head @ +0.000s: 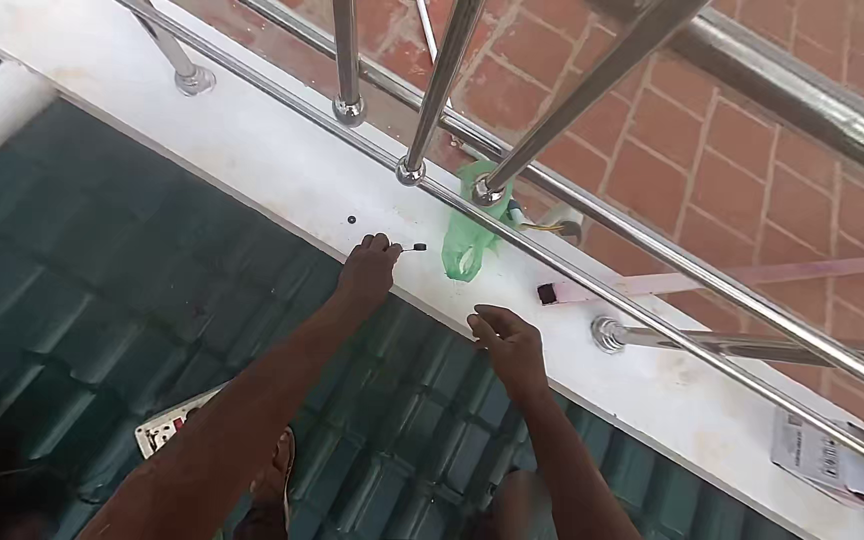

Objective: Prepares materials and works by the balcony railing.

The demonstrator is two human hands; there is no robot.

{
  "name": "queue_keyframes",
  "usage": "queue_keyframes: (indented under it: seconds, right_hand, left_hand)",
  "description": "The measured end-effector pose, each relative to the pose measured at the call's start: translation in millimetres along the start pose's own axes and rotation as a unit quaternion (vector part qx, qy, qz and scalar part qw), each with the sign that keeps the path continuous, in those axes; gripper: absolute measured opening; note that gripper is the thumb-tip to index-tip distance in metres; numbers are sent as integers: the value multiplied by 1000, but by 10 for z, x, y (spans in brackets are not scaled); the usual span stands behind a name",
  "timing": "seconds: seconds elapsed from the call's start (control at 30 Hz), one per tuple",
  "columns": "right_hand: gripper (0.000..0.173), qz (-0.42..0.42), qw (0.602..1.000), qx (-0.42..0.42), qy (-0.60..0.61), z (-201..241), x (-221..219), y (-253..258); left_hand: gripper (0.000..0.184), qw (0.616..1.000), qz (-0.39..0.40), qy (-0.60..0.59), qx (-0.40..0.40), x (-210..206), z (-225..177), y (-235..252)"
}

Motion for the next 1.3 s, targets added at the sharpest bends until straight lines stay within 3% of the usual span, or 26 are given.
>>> queue_keyframes:
  seconds: [0.13,0.27,0.53,0.63,0.7,0.73,0.8,0.87,1.0,1.07,1.13,1.2,1.27,1.3]
  right_hand:
    - [32,-63,996,33,-48,42,90,268]
    - [38,-96,994,42,-36,101,138,777]
    - [49,-71,994,-21,80,86,-97,1285]
    - [51,-30,994,-13,103,164,-209,1246]
    - [25,-13,997,45,67,218,-308,1244]
    - [25,15,996,74,37,231,-370,1247]
    - [23,56,992,111,-18,243,-478,1249]
    - [11,42,991,118,-50,266,-493,1239]
    - [21,-58,993,88,-59,289,-273,1280]
    - [20,-114,986,116,-47,348,-180,1288]
    - [19,-140,967,211,-20,379,-164,1359]
    - [22,-110,952,283,-25,398,-224,1451]
    - [37,-27,949,287,-125,411,-300,1510]
    - [48,10,949,243,-203,402,-308,1538]
  left_hand:
    - [27,995,52,75,-32,-190,142,385]
    - [30,998,30,35,-44,-199,235,428]
    - [70,997,13,-72,34,-40,337,330]
    - [56,992,-83,-92,6,66,187,255]
    - [38,975,-154,-152,-45,152,-85,259]
    - [37,966,-160,-198,-55,201,-232,296]
    - [53,951,-132,-275,-48,287,-462,447]
    - [68,960,-92,-260,-46,342,-594,639]
    - [37,995,77,-69,-7,343,-736,858]
    - [27,995,48,-81,27,383,-747,848]
    - [23,970,-19,-212,115,407,-656,817]
    - [20,894,-65,-395,201,321,-555,817]
    - [20,824,-81,-506,240,224,-521,817]
    - [18,805,-83,-531,249,200,-506,809]
Point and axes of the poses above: each hand's wrist, its own y-axis towards the middle knuckle, its own x-axis out of the back of the hand, z = x × y, the point moved 6 cm from there along y, towards the middle knuckle, and after that the axes turned 8 degrees about y, right-handed, at the moved point
